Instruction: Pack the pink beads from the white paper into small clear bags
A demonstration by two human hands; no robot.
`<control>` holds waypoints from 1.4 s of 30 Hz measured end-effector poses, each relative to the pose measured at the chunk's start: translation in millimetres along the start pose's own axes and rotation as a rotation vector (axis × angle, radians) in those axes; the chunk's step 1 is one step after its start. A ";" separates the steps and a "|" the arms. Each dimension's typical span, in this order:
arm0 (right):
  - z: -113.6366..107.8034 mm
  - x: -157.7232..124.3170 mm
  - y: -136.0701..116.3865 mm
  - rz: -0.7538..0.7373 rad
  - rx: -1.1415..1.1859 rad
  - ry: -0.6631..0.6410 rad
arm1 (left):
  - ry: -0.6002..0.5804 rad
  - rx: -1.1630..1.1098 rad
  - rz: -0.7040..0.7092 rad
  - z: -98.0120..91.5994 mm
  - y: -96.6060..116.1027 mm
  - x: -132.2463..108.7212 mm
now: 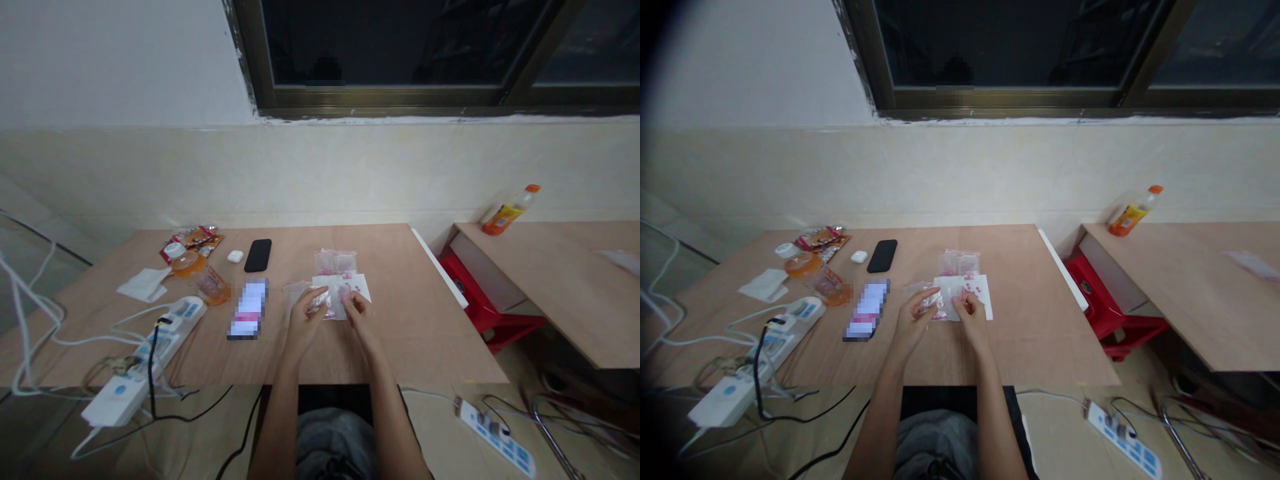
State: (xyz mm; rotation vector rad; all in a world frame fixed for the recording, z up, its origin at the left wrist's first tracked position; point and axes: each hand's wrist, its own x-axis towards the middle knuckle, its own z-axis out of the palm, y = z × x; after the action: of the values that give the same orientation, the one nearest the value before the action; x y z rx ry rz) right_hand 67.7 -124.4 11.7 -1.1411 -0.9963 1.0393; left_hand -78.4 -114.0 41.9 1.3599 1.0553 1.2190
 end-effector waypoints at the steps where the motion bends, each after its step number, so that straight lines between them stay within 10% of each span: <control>1: 2.1 0.0 -0.3 0.001 0.004 -0.009 | -0.005 -0.002 -0.009 0.2 1.5 -0.3; 14: 13.2 -1.4 8.8 0.355 0.429 0.034 | 0.020 -0.163 -0.132 -3.1 30.8 -7.7; 42: 7.2 15.7 24.2 0.339 0.364 0.025 | 0.101 0.029 -0.226 -41.0 9.3 -5.1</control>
State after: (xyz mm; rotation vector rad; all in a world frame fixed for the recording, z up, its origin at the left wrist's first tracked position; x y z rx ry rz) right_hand 61.4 -105.0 -10.0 -1.0330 -0.5688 1.4082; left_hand -119.8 -115.5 50.7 1.1749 1.2653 1.1169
